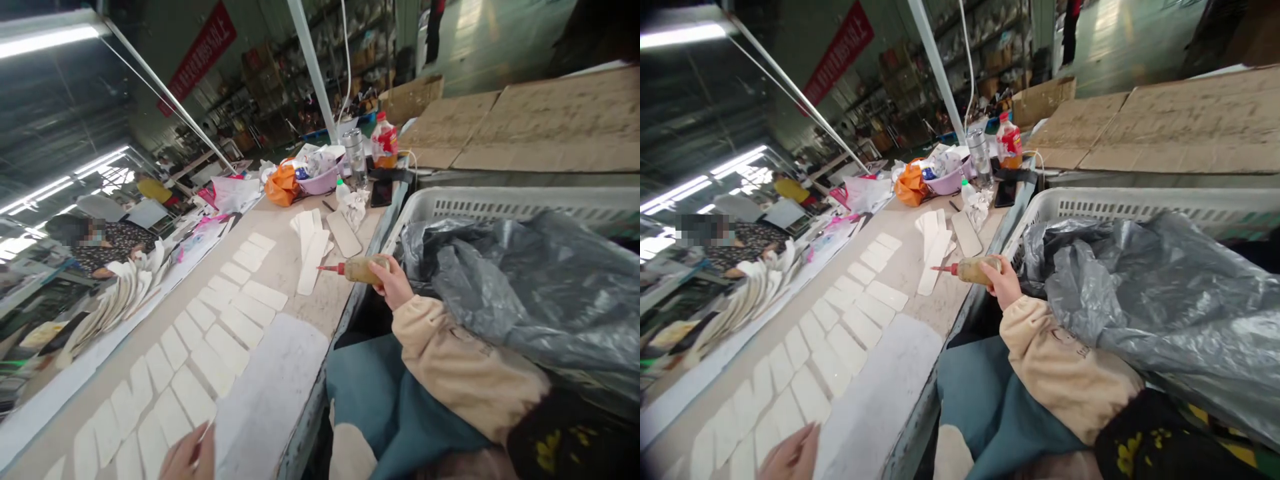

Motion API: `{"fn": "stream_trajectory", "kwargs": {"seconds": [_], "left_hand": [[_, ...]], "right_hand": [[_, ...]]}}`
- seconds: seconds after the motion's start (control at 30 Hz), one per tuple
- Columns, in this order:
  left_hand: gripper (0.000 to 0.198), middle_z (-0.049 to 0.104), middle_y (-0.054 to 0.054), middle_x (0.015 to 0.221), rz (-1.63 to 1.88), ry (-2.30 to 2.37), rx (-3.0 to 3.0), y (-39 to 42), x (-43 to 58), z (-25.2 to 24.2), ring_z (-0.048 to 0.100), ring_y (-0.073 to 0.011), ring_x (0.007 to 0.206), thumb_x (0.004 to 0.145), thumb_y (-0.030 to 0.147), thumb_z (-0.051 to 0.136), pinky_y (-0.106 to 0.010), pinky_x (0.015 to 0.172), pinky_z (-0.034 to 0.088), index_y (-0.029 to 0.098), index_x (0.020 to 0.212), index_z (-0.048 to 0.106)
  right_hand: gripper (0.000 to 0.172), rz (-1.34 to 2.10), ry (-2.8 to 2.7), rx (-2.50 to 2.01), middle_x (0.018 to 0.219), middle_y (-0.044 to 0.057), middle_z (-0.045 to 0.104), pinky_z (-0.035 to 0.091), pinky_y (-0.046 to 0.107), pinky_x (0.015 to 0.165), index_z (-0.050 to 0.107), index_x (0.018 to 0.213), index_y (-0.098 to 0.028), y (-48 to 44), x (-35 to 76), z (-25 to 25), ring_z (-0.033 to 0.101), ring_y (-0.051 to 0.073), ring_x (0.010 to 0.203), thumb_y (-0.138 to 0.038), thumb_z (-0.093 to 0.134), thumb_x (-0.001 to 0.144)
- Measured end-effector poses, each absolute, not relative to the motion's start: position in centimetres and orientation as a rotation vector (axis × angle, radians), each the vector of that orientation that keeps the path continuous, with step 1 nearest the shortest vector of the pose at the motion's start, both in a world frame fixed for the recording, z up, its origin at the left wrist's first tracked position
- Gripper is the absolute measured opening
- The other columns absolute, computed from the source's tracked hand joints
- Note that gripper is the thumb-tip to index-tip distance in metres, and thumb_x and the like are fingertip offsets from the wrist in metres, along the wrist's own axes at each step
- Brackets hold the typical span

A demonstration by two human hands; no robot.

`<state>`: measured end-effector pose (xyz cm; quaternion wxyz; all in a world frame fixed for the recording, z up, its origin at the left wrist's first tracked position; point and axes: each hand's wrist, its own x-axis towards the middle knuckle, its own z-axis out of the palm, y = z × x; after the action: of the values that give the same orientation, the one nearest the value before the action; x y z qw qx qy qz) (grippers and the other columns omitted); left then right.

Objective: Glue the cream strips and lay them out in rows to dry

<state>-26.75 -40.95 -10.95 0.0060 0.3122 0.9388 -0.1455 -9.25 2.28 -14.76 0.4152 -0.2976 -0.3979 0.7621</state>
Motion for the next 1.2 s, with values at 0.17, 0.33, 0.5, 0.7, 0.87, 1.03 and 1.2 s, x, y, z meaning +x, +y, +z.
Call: {"fn": "stream_trajectory", "kwargs": {"seconds": [0.17, 0.33, 0.5, 0.7, 0.87, 1.03, 1.2], "left_hand": [[0.032, 0.066, -0.006, 0.1, 0.392, 3.055, 1.147, -26.5, -27.6, -12.0, 0.062, -0.0197, 0.088, 0.088, 0.037, 0.04, -0.033, 0.081, 0.05, 0.024, 0.1, 0.067], [0.031, 0.066, -0.011, 0.096, 0.333, 2.896, 1.349, -14.3, -31.0, -13.6, 0.061, -0.0175, 0.082, 0.083, 0.031, 0.048, -0.029, 0.082, 0.044, 0.015, 0.101, 0.068], [0.027, 0.067, -0.01, 0.083, -0.019, 2.769, 1.478, -11.2, -32.3, -14.1, 0.059, -0.0179, 0.078, 0.081, 0.03, 0.049, -0.027, 0.07, 0.04, 0.017, 0.079, 0.072], [0.028, 0.067, -0.01, 0.08, -0.07, 2.734, 1.475, -10.7, -32.4, -14.0, 0.059, -0.0172, 0.075, 0.079, 0.026, 0.048, -0.026, 0.066, 0.037, 0.015, 0.071, 0.072], [0.025, 0.066, -0.009, 0.072, -0.101, 2.728, 1.465, -10.4, -32.0, -13.6, 0.059, -0.0165, 0.069, 0.075, 0.019, 0.047, -0.026, 0.062, 0.037, 0.015, 0.067, 0.07], [0.021, 0.066, -0.01, 0.075, -0.067, 2.788, 1.421, -10.8, -31.5, -13.6, 0.059, -0.0184, 0.072, 0.074, 0.019, 0.048, -0.027, 0.063, 0.039, 0.014, 0.068, 0.068], [0.017, 0.063, -0.006, 0.078, 0.117, 2.87, 1.437, -13.0, -31.4, -12.1, 0.058, -0.0162, 0.077, 0.075, 0.019, 0.048, -0.026, 0.071, 0.042, 0.016, 0.071, 0.064]], "right_hand": [[0.048, 1.944, -0.944, -0.726, 0.066, -0.007, 0.049, 0.016, 0.013, 0.027, 0.05, 0.096, -0.025, 2.6, -8.8, -14.4, 0.037, 0.004, 0.035, -0.047, 0.076, 0.062], [0.045, 1.969, -0.874, -0.7, 0.063, -0.006, 0.048, 0.016, 0.013, 0.027, 0.049, 0.094, -0.023, 3.1, -8.3, -14.3, 0.036, 0.004, 0.035, -0.046, 0.074, 0.064], [0.044, 2.019, -0.825, -0.705, 0.067, -0.005, 0.05, 0.016, 0.013, 0.027, 0.048, 0.093, -0.023, 3.8, -8.4, -14.3, 0.038, 0.005, 0.037, -0.046, 0.073, 0.066], [0.046, 2.046, -0.816, -0.701, 0.068, -0.005, 0.05, 0.016, 0.012, 0.028, 0.047, 0.095, -0.023, 4.1, -8.5, -14.2, 0.038, 0.004, 0.037, -0.046, 0.073, 0.065], [0.045, 2.041, -0.832, -0.709, 0.068, -0.004, 0.052, 0.017, 0.013, 0.027, 0.048, 0.095, -0.023, 3.9, -8.7, -14.8, 0.038, 0.004, 0.038, -0.046, 0.072, 0.065], [0.04, 2.022, -0.83, -0.714, 0.068, -0.004, 0.051, 0.016, 0.013, 0.026, 0.049, 0.092, -0.024, 3.5, -8.8, -15.1, 0.039, 0.005, 0.038, -0.042, 0.073, 0.065], [0.039, 2.073, -0.794, -0.684, 0.067, -0.004, 0.05, 0.016, 0.013, 0.026, 0.048, 0.088, -0.024, 3.2, -8.7, -14.8, 0.037, 0.005, 0.037, -0.041, 0.073, 0.064]]}}
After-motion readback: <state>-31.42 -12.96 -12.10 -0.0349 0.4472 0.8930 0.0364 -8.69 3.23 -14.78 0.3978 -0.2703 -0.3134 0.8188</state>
